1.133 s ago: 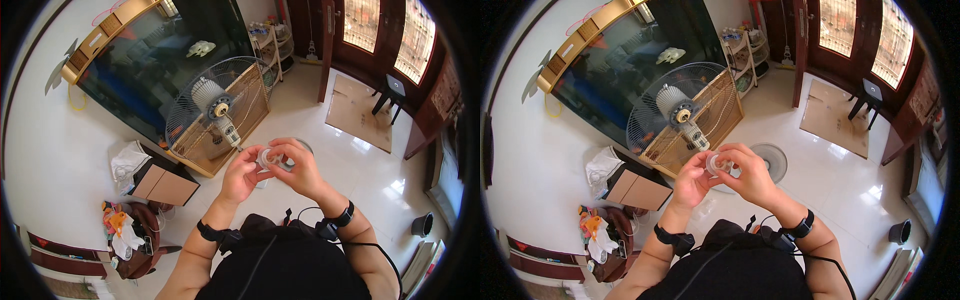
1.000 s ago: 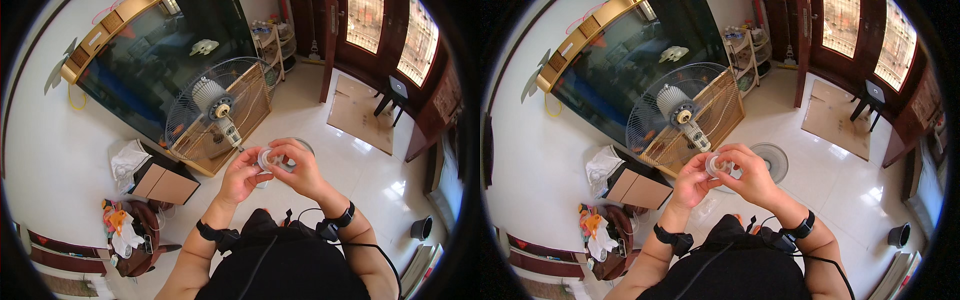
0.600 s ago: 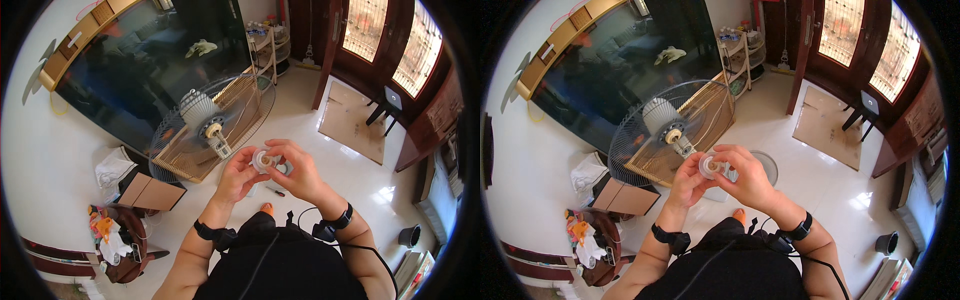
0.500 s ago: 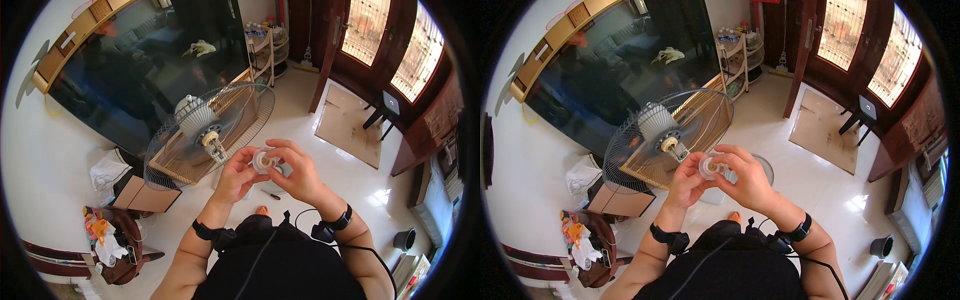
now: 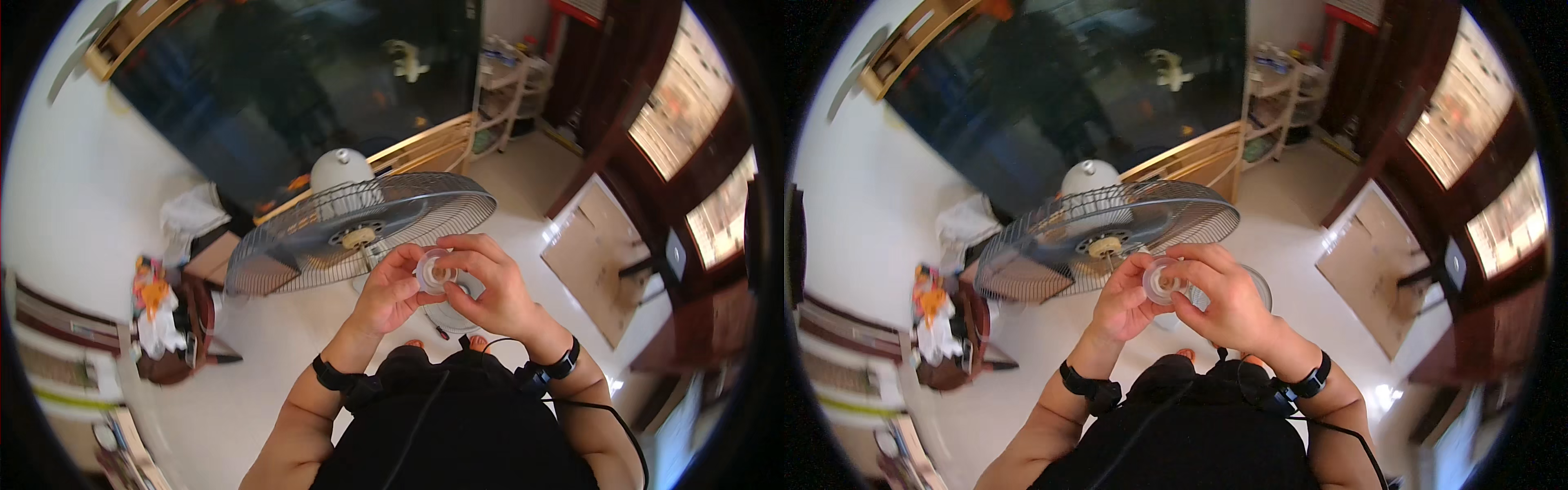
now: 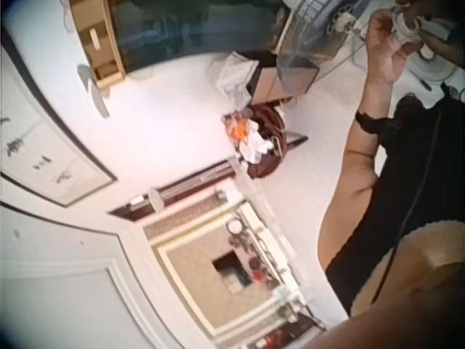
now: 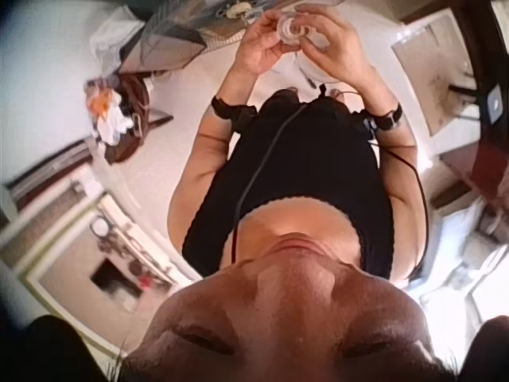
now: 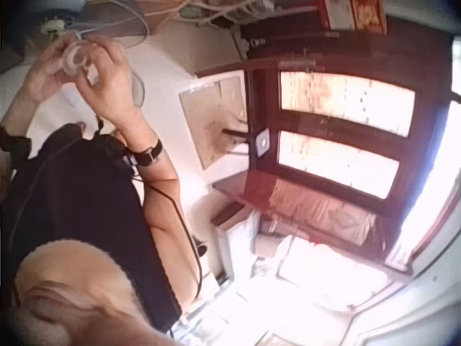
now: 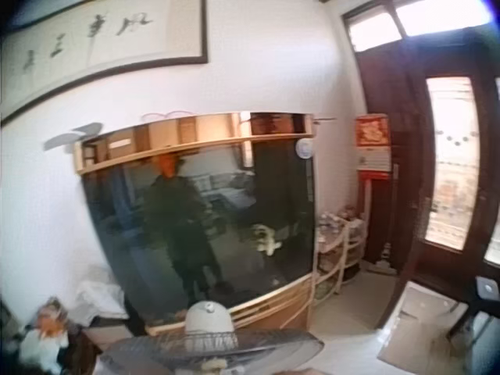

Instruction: The recorder disassembles an electric pedestal fan by removing the front grill, blades, and rear grill components using a screwdriver.

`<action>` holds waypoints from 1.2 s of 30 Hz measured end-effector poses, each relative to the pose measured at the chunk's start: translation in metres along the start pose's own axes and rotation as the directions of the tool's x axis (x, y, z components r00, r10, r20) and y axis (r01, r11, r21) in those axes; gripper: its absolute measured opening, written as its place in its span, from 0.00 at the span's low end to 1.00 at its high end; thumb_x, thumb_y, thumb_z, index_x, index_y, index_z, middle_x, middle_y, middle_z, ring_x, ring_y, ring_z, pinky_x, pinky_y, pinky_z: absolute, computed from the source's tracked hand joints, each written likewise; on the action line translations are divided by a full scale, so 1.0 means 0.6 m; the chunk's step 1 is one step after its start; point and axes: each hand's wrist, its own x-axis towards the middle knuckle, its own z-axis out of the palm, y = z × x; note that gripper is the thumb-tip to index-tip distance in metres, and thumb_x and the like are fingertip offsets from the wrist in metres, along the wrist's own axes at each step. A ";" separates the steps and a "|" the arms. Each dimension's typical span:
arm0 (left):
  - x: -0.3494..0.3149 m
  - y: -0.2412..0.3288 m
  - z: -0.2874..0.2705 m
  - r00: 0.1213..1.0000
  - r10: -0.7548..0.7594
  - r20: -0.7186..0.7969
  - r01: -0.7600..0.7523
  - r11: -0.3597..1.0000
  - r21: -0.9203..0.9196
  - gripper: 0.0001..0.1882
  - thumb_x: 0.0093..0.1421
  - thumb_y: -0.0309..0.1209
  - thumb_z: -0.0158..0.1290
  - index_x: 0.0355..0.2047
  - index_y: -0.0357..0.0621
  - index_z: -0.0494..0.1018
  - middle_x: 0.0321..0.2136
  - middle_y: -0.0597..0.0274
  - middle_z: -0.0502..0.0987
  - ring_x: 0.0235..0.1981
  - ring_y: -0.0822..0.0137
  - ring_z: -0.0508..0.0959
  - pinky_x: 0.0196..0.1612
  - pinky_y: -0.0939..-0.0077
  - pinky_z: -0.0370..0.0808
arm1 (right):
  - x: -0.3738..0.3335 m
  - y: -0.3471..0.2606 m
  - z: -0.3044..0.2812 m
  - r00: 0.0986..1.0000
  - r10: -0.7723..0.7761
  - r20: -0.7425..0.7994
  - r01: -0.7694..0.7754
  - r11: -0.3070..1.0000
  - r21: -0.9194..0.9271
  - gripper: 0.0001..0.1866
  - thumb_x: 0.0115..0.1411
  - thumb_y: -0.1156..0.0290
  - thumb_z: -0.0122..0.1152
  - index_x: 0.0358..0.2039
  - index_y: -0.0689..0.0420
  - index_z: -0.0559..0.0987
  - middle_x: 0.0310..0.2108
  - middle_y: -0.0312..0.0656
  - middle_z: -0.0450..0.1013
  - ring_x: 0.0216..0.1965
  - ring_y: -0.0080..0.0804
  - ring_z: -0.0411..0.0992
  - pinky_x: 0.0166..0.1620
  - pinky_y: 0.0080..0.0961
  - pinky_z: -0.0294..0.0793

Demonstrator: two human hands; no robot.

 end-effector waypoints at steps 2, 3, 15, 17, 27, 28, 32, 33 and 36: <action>-0.007 -0.014 0.004 0.992 0.118 -0.051 -0.119 0.993 -0.002 0.18 0.56 0.27 0.53 0.46 0.43 0.62 0.47 0.56 0.67 0.49 0.60 0.71 0.47 0.61 0.76 | 0.016 0.015 -0.009 0.991 -0.104 0.083 0.099 0.993 0.065 0.17 0.42 0.80 0.62 0.36 0.58 0.74 0.42 0.46 0.70 0.40 0.43 0.70 0.42 0.33 0.72; -0.012 -0.022 0.011 0.981 0.182 -0.065 -0.183 0.983 -0.009 0.18 0.56 0.27 0.53 0.46 0.44 0.62 0.48 0.56 0.67 0.49 0.60 0.71 0.47 0.62 0.76 | 0.022 0.020 -0.014 0.983 -0.140 0.121 0.127 0.986 0.104 0.17 0.42 0.80 0.62 0.36 0.58 0.74 0.42 0.46 0.70 0.40 0.43 0.70 0.42 0.33 0.72; -0.128 -0.126 0.034 0.538 0.665 -0.517 -0.666 0.712 0.223 0.16 0.61 0.27 0.46 0.49 0.45 0.61 0.49 0.54 0.68 0.52 0.59 0.69 0.48 0.65 0.75 | 0.061 0.052 -0.045 0.894 -0.439 -0.091 0.448 0.867 0.218 0.16 0.46 0.80 0.60 0.38 0.61 0.74 0.44 0.49 0.70 0.43 0.43 0.69 0.45 0.30 0.69; -0.132 -0.129 0.018 0.468 0.672 -0.575 -0.652 0.701 0.289 0.15 0.61 0.27 0.46 0.49 0.45 0.61 0.48 0.55 0.68 0.52 0.61 0.69 0.49 0.67 0.74 | 0.083 0.051 -0.054 0.861 -0.479 -0.169 0.503 0.853 0.143 0.16 0.47 0.80 0.59 0.39 0.61 0.74 0.46 0.49 0.69 0.45 0.43 0.68 0.47 0.31 0.68; -0.075 -0.129 -0.044 0.393 0.628 -0.672 -0.640 0.711 0.290 0.13 0.59 0.25 0.48 0.44 0.42 0.63 0.42 0.61 0.70 0.44 0.69 0.71 0.51 0.67 0.70 | 0.093 0.063 -0.056 0.973 -0.224 0.049 0.223 0.975 0.024 0.21 0.54 0.75 0.57 0.50 0.59 0.70 0.52 0.50 0.65 0.53 0.44 0.63 0.54 0.32 0.61; -0.070 -0.126 -0.045 0.400 0.636 -0.660 -0.648 0.705 0.287 0.13 0.59 0.25 0.49 0.44 0.41 0.63 0.42 0.61 0.70 0.44 0.69 0.72 0.51 0.67 0.71 | 0.092 0.061 -0.054 0.976 -0.210 0.060 0.207 0.977 0.059 0.21 0.55 0.75 0.56 0.51 0.59 0.70 0.51 0.50 0.66 0.52 0.43 0.64 0.54 0.31 0.62; -0.050 -0.119 -0.045 0.386 0.633 -0.671 -0.657 0.700 0.281 0.13 0.58 0.24 0.49 0.43 0.41 0.63 0.41 0.61 0.70 0.43 0.68 0.72 0.50 0.67 0.71 | 0.091 0.065 -0.053 0.977 -0.199 0.076 0.194 0.978 0.069 0.21 0.55 0.77 0.54 0.51 0.60 0.70 0.50 0.50 0.67 0.52 0.43 0.65 0.53 0.29 0.63; -0.047 -0.117 -0.045 0.376 0.634 -0.676 -0.659 0.695 0.286 0.13 0.58 0.24 0.49 0.43 0.41 0.63 0.40 0.61 0.70 0.43 0.68 0.72 0.50 0.67 0.71 | 0.091 0.065 -0.052 0.977 -0.199 0.075 0.194 0.979 0.069 0.21 0.55 0.77 0.54 0.51 0.60 0.70 0.50 0.50 0.67 0.52 0.43 0.65 0.53 0.29 0.63; -0.039 -0.115 -0.045 0.359 0.634 -0.685 -0.663 0.690 0.292 0.12 0.58 0.23 0.49 0.42 0.41 0.63 0.40 0.60 0.70 0.42 0.68 0.72 0.49 0.67 0.72 | 0.091 0.065 -0.053 0.976 -0.204 0.075 0.195 0.974 0.112 0.21 0.56 0.78 0.54 0.51 0.59 0.69 0.49 0.50 0.68 0.51 0.43 0.65 0.53 0.29 0.63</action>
